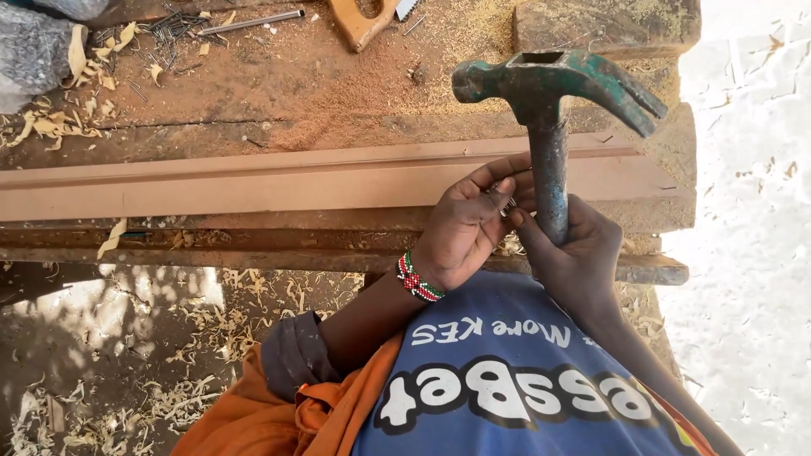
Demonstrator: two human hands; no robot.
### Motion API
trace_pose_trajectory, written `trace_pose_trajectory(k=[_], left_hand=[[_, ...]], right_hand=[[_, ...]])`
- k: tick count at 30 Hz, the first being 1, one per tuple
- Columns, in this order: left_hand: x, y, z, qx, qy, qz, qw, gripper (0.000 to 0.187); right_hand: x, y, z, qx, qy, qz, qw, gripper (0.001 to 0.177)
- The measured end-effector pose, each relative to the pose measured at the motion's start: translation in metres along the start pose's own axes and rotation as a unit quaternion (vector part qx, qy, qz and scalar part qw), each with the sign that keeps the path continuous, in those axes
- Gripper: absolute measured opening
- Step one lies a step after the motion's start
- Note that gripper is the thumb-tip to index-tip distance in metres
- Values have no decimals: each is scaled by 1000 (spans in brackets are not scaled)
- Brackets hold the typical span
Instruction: Hammering small nails into a wooden trim piece on a workbench in a workshop.
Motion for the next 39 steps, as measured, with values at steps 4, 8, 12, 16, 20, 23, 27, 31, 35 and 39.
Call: trace_pose_trajectory(k=[4,8,12,16,20,23,27,31,35,39], left_hand=[[-5,7,13,-28,24,-20,999,35],[-3,2,6,-39,54,-44,997,34],[7,-7,-11,127,106,11,986,27],[-5,32,17,385,58,54,919,30],[-7,44,15,571,-38,51,819,16],[-8,45,9,627,-87,48,773,14],[0,52,-3,646,-108,91,750,17],[25,80,-21,630,-85,167,753,11],[48,90,-50,675,-35,217,704,6],[52,91,-55,730,-36,242,638,9]], right_hand=[[-1,18,-4,50,-3,18,999,15],[-3,19,-5,89,-3,49,995,14],[-1,21,-5,67,-2,37,997,16],[5,15,-18,21,-16,42,999,14],[6,21,-26,-1,-49,80,996,13],[4,29,-25,-6,-69,93,993,14],[4,13,-26,21,-92,61,994,25],[5,-19,-37,-29,-106,103,989,29],[4,-61,-34,35,-112,69,991,30],[9,-44,-42,-22,-107,13,994,55]])
Point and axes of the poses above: each hand's wrist, its own x-axis towards the middle knuckle, its own z-axis out of the palm, y = z × x, the point moved 1 cm from there along x, towards the middle knuckle, and after that the axes turned 1 degree about -x, right-handed, at the moved point
